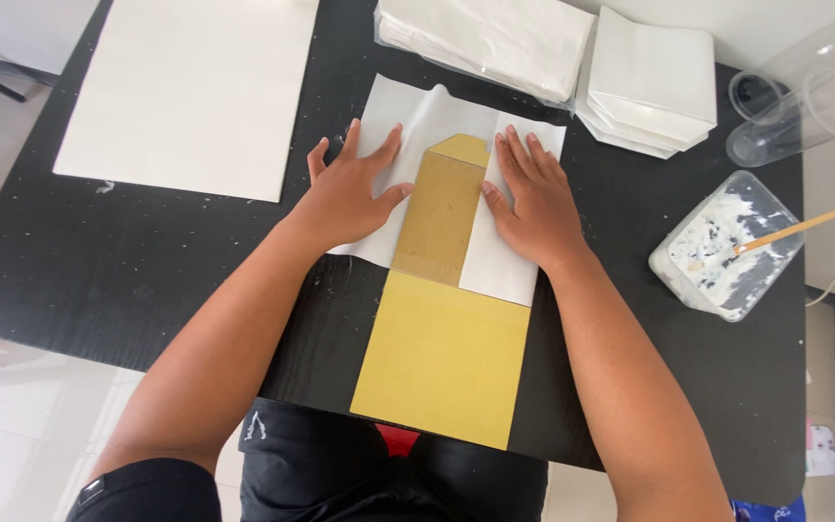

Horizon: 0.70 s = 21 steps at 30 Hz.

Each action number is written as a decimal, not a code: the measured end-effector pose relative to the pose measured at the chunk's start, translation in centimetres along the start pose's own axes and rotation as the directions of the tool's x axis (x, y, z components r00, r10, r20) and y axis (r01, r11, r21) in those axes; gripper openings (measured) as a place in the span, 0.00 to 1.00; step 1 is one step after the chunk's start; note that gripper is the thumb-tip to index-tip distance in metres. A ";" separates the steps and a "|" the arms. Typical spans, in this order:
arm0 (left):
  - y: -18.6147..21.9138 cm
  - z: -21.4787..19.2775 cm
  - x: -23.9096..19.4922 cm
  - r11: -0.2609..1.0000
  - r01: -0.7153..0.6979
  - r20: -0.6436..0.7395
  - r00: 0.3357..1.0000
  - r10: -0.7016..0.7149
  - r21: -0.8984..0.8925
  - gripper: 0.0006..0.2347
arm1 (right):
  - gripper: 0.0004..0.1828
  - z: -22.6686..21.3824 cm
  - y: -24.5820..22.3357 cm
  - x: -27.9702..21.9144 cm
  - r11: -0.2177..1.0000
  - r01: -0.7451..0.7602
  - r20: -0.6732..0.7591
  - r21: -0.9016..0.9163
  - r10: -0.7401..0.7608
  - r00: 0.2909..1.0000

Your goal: Manually assembling paper bags by folding paper around a template and applying glue with a brush

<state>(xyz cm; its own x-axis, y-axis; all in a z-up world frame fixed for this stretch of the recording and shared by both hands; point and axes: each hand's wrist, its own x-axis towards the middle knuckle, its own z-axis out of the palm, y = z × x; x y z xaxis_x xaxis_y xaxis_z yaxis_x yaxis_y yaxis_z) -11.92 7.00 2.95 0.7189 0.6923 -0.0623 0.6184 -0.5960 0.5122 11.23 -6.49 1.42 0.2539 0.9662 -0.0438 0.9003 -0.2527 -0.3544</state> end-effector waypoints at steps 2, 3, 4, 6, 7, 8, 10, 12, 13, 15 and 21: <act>0.3 -0.4 -0.4 0.997 -0.071 0.057 0.996 0.073 -0.033 0.30 | 0.36 -0.2 0.0 0.0 1.000 -0.007 0.004 0.002 0.007 1.000; 0.3 -0.7 -0.7 0.989 -0.136 0.112 0.983 0.143 -0.066 0.30 | 0.36 -0.2 -0.2 0.0 1.000 -0.012 0.009 0.009 0.012 1.000; 0.9 -1.2 -1.1 0.989 -0.133 0.111 0.984 0.140 -0.062 0.30 | 0.36 -0.2 -0.2 -0.1 1.000 -0.009 0.008 0.013 0.009 1.000; 2.0 -2.1 -2.0 0.956 -0.160 0.154 0.967 0.201 -0.246 0.31 | 0.36 -0.4 -0.2 -0.1 1.000 -0.016 0.017 0.008 0.016 1.000; 2.1 -2.5 -2.1 0.957 -0.157 0.153 0.968 0.198 -0.244 0.31 | 0.36 -0.3 -0.3 0.0 1.000 -0.013 0.018 0.010 0.012 1.000; 2.4 -2.9 -2.2 0.939 -0.181 0.154 0.960 0.233 -0.292 0.31 | 0.36 -0.3 -0.3 0.0 1.000 -0.016 0.012 0.009 0.016 1.000; 2.4 -2.9 -2.1 0.918 -0.203 0.155 0.951 0.268 -0.340 0.32 | 0.36 -0.3 -0.2 -0.1 1.000 -0.019 0.007 0.007 0.019 1.000; 1.9 -2.4 -1.9 0.862 -0.262 0.048 0.949 0.312 -0.434 0.31 | 0.36 -0.3 -0.3 -0.1 1.000 -0.020 0.002 0.011 0.020 1.000; 1.4 -1.7 -1.3 0.862 -0.262 0.049 0.949 0.313 -0.434 0.31 | 0.36 -0.2 -0.1 -0.1 1.000 -0.021 0.001 0.012 0.021 1.000; 0.4 -0.3 -0.2 0.910 -0.235 -0.071 0.972 0.224 -0.341 0.34 | 0.36 0.0 0.3 0.1 0.999 0.033 -0.002 0.001 -0.033 0.999; 1.4 0.6 -0.1 0.940 0.108 -0.111 0.982 -0.152 -0.324 0.38 | 0.36 0.2 0.5 0.2 0.999 0.041 -0.011 -0.002 -0.041 0.999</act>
<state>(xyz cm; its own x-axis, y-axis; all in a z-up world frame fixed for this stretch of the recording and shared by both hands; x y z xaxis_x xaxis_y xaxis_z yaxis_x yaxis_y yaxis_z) -10.95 5.86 3.19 0.5770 0.8156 -0.0434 0.5561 -0.3534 0.7522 11.60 -6.43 1.04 0.2208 0.9751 -0.0185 0.9107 -0.2129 -0.3539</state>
